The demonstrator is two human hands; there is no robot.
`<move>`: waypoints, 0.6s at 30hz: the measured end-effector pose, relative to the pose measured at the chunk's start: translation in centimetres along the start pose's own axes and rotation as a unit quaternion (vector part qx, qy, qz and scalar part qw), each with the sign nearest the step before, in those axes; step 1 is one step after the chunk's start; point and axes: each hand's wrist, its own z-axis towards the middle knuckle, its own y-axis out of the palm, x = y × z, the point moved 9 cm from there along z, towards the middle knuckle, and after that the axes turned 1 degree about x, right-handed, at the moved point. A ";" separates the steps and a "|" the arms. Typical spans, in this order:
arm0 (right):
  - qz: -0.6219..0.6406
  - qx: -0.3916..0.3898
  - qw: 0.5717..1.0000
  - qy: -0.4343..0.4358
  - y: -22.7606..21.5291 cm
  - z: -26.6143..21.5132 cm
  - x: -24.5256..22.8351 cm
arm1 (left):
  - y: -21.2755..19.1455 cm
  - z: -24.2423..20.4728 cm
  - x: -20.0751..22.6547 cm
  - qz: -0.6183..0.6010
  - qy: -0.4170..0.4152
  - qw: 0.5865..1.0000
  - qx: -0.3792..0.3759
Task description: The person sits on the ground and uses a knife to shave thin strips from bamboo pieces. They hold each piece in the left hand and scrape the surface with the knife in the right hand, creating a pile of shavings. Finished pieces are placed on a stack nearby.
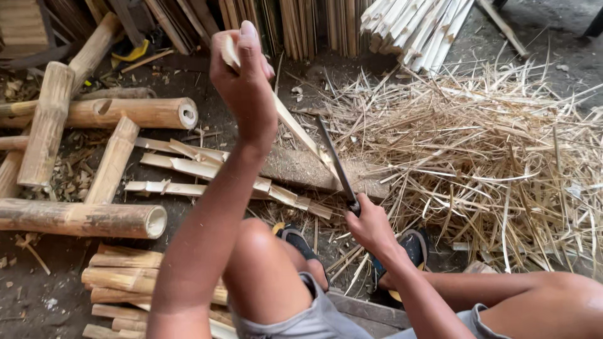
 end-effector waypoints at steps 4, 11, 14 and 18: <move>0.141 0.107 0.961 -0.214 -3.9 -3.4 -3.8 | 1.8 -2.6 2.5 0.026 0.047 0.999 0.007; -0.007 0.111 0.991 -0.071 3.1 1.2 5.5 | 0.6 -4.7 6.2 0.014 0.090 0.996 0.019; -0.031 0.099 0.994 -0.024 3.9 2.5 8.4 | -0.2 -3.7 6.8 -0.020 0.070 0.997 0.037; -0.032 0.073 0.995 -0.055 2.8 -0.1 5.0 | -2.5 -5.9 7.4 0.000 0.031 0.998 0.051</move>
